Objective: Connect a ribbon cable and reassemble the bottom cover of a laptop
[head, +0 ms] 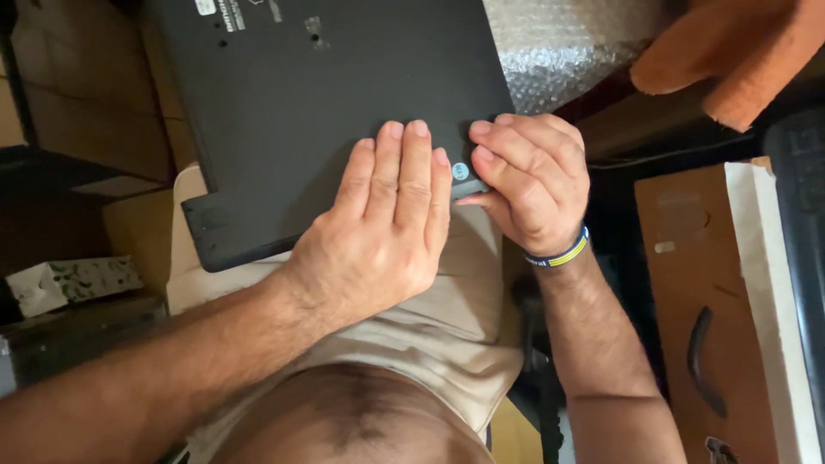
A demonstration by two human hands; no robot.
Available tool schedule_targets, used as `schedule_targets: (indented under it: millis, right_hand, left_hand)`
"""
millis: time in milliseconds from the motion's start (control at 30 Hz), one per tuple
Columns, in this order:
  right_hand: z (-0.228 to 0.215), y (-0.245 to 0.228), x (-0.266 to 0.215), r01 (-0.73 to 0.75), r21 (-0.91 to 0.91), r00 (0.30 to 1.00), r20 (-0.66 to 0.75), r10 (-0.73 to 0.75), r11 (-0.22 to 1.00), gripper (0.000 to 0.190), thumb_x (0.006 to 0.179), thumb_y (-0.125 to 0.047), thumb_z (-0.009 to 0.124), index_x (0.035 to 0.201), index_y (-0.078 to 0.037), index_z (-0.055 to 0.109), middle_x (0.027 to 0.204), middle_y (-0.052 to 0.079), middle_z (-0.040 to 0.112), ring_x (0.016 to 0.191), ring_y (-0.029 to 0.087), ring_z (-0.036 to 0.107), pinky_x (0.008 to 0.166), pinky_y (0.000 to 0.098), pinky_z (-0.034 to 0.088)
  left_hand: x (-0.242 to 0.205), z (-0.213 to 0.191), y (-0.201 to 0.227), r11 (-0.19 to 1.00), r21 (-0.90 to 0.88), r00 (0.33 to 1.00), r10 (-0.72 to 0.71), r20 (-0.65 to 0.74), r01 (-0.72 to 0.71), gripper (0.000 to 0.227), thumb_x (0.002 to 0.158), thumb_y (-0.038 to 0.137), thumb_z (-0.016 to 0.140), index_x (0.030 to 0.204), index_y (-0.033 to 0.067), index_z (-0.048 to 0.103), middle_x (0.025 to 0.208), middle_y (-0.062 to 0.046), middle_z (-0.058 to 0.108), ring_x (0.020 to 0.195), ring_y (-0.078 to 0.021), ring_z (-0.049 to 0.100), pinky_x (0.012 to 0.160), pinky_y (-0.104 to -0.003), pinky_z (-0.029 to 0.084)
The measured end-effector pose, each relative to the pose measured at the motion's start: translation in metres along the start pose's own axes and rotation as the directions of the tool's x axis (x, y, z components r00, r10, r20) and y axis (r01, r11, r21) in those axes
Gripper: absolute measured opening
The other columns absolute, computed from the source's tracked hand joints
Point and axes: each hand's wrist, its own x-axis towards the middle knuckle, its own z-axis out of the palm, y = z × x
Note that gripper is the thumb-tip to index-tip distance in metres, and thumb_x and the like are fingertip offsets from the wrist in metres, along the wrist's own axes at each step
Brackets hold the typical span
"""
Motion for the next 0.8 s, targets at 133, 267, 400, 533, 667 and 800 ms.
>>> schedule_targets:
  millis: [133, 267, 400, 533, 667, 800]
  right_hand:
    - [0.001, 0.003, -0.002, -0.007, -0.002, 1.000, -0.018, 0.007, 1.000, 0.031, 0.107, -0.031, 0.063, 0.116, -0.002, 0.064, 0.118, 0.021, 0.073, 0.105, 0.036, 0.070, 0.091, 0.0486, 0.059]
    - [-0.004, 0.005, -0.001, -0.091, 0.120, 0.996, -0.010, 0.093, 0.989, 0.038, 0.099, -0.032, 0.070, 0.108, 0.005, 0.063, 0.114, 0.024, 0.071, 0.107, 0.037, 0.064, 0.096, 0.0495, 0.061]
    - [-0.007, 0.010, 0.000, -0.176, 0.216, 0.973, -0.112, 0.203, 0.960, 0.040, 0.097, -0.034, 0.072, 0.113, 0.001, 0.060, 0.115, 0.022, 0.068, 0.110, 0.039, 0.064, 0.102, 0.0507, 0.057]
    - [-0.008, 0.018, 0.014, -0.130, 0.321, 0.969, -0.157, 0.188, 0.938, 0.038, 0.100, -0.033, 0.069, 0.117, -0.003, 0.054, 0.118, 0.021, 0.065, 0.117, 0.043, 0.064, 0.107, 0.0540, 0.055]
    - [-0.006, 0.019, 0.037, -0.109, 0.338, 0.978, -0.133, 0.163, 0.935, 0.040, 0.107, -0.039, 0.057, 0.124, -0.003, 0.055, 0.122, 0.021, 0.061, 0.123, 0.044, 0.060, 0.112, 0.0563, 0.053]
    - [-0.006, 0.027, 0.051, -0.073, 0.405, 0.971, -0.179, 0.157, 0.911, 0.039, 0.105, -0.040, 0.061, 0.122, -0.006, 0.055, 0.119, 0.019, 0.063, 0.118, 0.041, 0.066, 0.111, 0.0551, 0.053]
  left_hand:
    - [0.001, 0.001, -0.002, 0.999, 0.024, 0.999, 0.045, 0.004, -0.045, 0.025, 0.108, 0.007, 0.051, 0.123, -0.0056, 0.067, 0.122, -0.031, 0.065, 0.110, -0.0397, 0.071, 0.093, -0.045, 0.062]
    - [0.009, -0.007, -0.010, 0.998, 0.031, 0.999, 0.047, -0.008, -0.047, 0.022, 0.108, 0.009, 0.055, 0.118, -0.0019, 0.071, 0.120, -0.028, 0.067, 0.107, -0.0366, 0.073, 0.092, -0.042, 0.062]
    - [0.023, -0.026, -0.028, 0.995, 0.031, 0.996, 0.092, 0.013, -0.093, 0.018, 0.109, 0.009, 0.059, 0.117, -0.0015, 0.071, 0.118, -0.026, 0.069, 0.106, -0.0339, 0.073, 0.089, -0.038, 0.064]
    - [0.035, -0.041, -0.045, 0.992, 0.026, 0.991, 0.124, 0.050, -0.126, 0.017, 0.110, 0.010, 0.059, 0.119, -0.0015, 0.068, 0.119, -0.025, 0.069, 0.105, -0.0307, 0.077, 0.089, -0.036, 0.064]
    - [0.048, -0.052, -0.060, 0.987, 0.050, 0.987, 0.150, 0.062, -0.153, 0.016, 0.111, 0.011, 0.058, 0.117, -0.0005, 0.067, 0.118, -0.023, 0.071, 0.104, -0.0294, 0.077, 0.089, -0.035, 0.062]
    - [0.059, -0.060, -0.072, 0.977, 0.093, 0.980, 0.185, 0.080, -0.192, 0.018, 0.110, 0.011, 0.053, 0.119, 0.0027, 0.067, 0.116, -0.019, 0.072, 0.104, -0.0260, 0.076, 0.089, -0.032, 0.060]
